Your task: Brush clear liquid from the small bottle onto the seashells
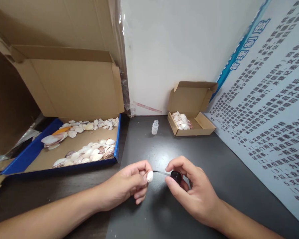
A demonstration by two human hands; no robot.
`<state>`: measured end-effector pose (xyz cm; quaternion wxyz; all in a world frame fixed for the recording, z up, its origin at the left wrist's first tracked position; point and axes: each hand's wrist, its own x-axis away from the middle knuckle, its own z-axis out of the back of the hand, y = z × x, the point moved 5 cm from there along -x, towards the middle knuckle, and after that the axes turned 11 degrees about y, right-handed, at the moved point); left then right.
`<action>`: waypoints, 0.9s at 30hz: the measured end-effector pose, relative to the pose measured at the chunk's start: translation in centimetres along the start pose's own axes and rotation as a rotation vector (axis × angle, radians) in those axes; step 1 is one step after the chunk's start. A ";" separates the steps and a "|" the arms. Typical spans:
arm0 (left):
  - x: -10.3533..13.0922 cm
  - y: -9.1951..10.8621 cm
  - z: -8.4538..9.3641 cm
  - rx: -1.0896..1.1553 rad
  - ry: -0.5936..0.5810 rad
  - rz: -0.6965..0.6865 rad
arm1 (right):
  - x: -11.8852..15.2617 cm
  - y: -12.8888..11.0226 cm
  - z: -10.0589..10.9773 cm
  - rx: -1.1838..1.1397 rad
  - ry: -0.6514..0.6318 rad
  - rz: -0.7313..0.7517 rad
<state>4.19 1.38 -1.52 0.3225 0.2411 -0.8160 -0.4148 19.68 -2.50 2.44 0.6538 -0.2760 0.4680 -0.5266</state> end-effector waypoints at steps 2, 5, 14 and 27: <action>0.0 0.1 0.0 -0.024 0.003 -0.016 | 0.0 -0.1 0.0 -0.014 0.005 0.023; 0.0 0.0 0.1 -0.072 0.014 -0.033 | -0.1 -0.4 0.0 -0.058 -0.028 0.062; -0.1 -0.2 0.6 -0.143 -0.050 -0.036 | -0.1 -0.4 0.2 -0.064 0.008 0.047; -0.1 0.0 0.3 -0.142 -0.047 -0.040 | -0.1 -0.5 0.4 0.001 0.061 0.046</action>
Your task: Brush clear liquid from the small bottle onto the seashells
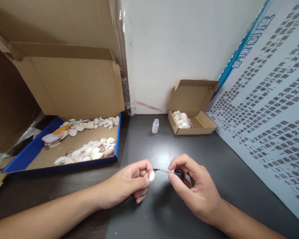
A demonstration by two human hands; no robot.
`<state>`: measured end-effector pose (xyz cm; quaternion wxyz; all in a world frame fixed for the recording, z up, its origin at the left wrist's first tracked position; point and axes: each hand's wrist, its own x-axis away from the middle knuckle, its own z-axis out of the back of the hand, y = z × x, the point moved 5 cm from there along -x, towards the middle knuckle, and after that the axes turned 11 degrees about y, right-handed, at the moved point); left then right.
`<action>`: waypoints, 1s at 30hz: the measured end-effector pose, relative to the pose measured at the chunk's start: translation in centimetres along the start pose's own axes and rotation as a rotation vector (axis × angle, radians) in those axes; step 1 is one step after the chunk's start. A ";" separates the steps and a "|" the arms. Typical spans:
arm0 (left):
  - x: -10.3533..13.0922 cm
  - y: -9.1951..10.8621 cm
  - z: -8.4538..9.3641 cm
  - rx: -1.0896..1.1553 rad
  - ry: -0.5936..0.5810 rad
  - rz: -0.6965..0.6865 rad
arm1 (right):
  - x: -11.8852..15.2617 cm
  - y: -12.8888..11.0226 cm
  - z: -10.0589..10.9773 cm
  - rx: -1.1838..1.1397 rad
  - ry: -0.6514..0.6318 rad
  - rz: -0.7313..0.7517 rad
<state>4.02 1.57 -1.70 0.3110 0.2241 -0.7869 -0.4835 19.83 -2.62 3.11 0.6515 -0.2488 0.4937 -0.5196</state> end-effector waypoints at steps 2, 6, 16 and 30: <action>0.0 0.0 0.0 0.007 0.002 -0.005 | -0.1 -0.1 0.1 -0.005 0.029 0.019; 0.0 -0.1 0.1 0.001 0.007 0.003 | -0.1 -0.2 0.1 -0.011 0.013 0.024; 0.0 -0.3 0.2 -0.005 -0.006 -0.005 | 0.1 -0.2 -0.6 -0.037 -0.081 0.033; 0.0 -0.1 0.1 0.019 0.002 -0.006 | 0.1 -0.2 -0.6 -0.044 -0.077 0.020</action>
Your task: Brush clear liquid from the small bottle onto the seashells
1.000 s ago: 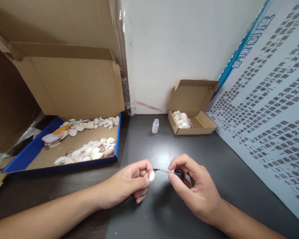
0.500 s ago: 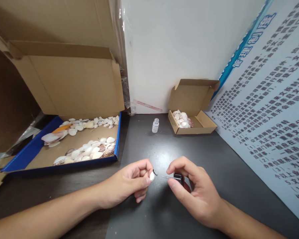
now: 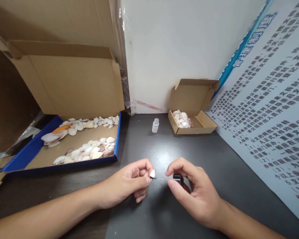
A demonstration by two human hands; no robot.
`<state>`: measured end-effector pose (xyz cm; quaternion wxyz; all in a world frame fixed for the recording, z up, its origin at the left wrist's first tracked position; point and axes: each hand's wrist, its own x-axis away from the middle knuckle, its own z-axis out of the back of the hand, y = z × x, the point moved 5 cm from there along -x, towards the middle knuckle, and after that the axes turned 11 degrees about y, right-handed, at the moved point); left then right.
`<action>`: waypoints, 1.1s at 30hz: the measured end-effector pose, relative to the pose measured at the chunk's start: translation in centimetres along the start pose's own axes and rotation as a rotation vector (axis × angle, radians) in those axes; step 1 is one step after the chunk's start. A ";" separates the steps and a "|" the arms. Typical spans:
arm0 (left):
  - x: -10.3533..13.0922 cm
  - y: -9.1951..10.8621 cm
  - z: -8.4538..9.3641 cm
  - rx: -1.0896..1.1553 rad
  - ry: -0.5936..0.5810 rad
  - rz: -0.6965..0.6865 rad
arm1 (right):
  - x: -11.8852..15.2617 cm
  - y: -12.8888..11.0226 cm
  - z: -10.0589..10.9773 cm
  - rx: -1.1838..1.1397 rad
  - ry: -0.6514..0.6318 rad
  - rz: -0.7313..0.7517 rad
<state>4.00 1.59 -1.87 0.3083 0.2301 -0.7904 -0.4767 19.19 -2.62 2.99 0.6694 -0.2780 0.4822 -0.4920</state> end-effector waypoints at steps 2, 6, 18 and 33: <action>0.0 0.1 -0.1 0.021 0.006 -0.002 | -0.3 0.1 0.2 0.056 0.059 -0.014; 0.0 0.3 -0.4 0.044 0.025 -0.001 | -0.3 0.3 0.7 0.087 0.135 -0.027; 0.1 0.5 -0.5 0.061 0.048 0.033 | -0.2 0.2 0.7 0.056 0.111 -0.020; 0.1 0.5 -0.5 0.059 0.065 0.030 | -0.6 0.3 0.6 0.089 0.099 -0.048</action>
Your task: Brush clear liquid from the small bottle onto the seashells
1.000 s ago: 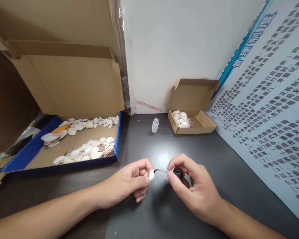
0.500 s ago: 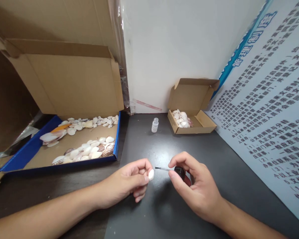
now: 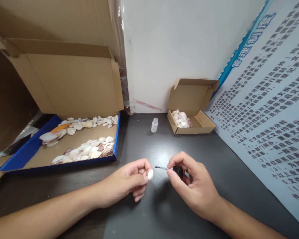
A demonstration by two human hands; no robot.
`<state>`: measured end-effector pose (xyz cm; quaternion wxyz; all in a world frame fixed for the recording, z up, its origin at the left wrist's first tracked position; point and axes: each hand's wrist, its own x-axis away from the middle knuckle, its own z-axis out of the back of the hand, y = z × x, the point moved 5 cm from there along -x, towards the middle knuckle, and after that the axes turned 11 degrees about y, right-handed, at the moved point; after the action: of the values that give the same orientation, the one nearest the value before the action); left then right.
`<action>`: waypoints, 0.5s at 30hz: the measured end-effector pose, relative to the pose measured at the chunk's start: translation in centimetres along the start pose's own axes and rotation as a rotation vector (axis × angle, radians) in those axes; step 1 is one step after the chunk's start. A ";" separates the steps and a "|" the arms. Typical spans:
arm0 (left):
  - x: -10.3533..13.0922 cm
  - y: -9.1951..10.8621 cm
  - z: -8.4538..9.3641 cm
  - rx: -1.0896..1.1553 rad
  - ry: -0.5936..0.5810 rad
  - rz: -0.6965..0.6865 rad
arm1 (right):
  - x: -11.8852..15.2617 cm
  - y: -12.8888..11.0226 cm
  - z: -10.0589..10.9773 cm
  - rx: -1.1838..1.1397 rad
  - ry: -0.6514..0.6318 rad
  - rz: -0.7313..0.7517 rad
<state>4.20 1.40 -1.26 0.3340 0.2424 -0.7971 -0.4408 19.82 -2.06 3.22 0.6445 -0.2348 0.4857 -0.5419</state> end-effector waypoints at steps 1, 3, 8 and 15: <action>0.0 0.0 0.1 -0.001 0.003 -0.004 | 0.0 0.0 0.0 -0.017 -0.013 0.007; -0.1 -0.1 0.3 -0.015 0.017 -0.012 | 0.2 -0.1 0.1 -0.050 -0.040 0.029; -0.2 -0.6 0.4 -0.061 0.050 0.007 | 0.3 0.1 0.3 -0.073 -0.036 0.077; 2.4 4.7 0.4 -0.719 0.229 -0.345 | -0.2 1.0 0.6 -0.013 0.019 0.103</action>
<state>1.87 2.34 3.41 0.4051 0.2877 -0.4979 -0.7108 20.82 -1.77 2.75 0.6653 -0.2085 0.5065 -0.5073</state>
